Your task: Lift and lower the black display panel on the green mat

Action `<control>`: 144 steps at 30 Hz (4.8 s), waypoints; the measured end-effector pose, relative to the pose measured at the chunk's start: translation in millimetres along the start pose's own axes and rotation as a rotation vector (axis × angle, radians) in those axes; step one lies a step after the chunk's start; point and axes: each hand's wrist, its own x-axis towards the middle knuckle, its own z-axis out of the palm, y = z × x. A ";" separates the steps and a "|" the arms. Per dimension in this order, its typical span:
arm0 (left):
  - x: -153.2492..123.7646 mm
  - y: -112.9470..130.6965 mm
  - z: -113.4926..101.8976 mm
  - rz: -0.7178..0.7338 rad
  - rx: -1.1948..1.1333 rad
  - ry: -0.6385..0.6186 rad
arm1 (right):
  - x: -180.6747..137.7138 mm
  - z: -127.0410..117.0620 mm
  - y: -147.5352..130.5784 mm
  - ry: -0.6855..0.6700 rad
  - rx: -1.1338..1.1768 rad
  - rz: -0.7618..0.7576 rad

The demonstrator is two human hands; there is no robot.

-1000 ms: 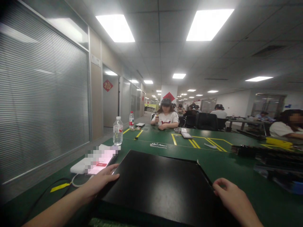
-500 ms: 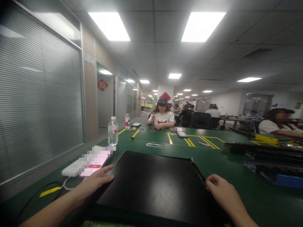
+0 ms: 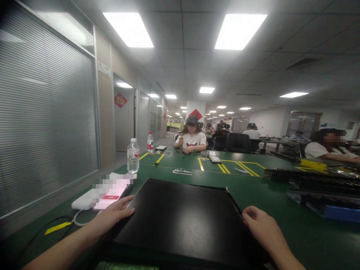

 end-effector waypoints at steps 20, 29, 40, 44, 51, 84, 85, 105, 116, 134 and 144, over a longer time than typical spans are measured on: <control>-6.1 6.5 2.8 -0.007 -0.090 -0.033 | 8.4 9.0 12.4 0.023 0.028 -0.001; 3.9 -1.1 -5.9 0.009 -0.122 -0.078 | 10.5 7.2 10.7 -0.028 0.033 0.020; -0.7 2.9 -6.8 0.141 -0.103 -0.039 | 8.8 8.4 8.4 -0.052 0.085 0.048; 0.7 1.0 -8.0 0.151 -0.033 -0.009 | 9.5 8.1 9.2 -0.047 0.103 0.048; 7.4 -5.3 -17.3 0.217 0.198 0.158 | 6.1 3.9 2.1 -0.072 0.099 0.059; 14.0 -12.2 -8.6 0.252 0.818 0.133 | 7.4 1.8 10.9 -0.019 0.138 0.049; 12.8 -10.7 -8.1 0.258 0.843 0.131 | 5.9 0.6 8.7 -0.021 0.140 0.064; 0.0 4.5 -8.6 0.281 1.056 0.067 | 3.1 -7.2 4.3 -0.062 0.148 0.079; 4.8 2.1 -14.0 0.333 0.725 0.150 | 5.0 -4.4 7.3 -0.050 0.148 0.049; 7.3 5.9 -2.2 0.020 -0.114 0.296 | 11.6 1.4 16.0 -0.069 0.124 0.076; 20.5 -2.5 -4.5 -0.024 -0.240 0.296 | 15.1 1.6 19.9 -0.090 0.134 0.080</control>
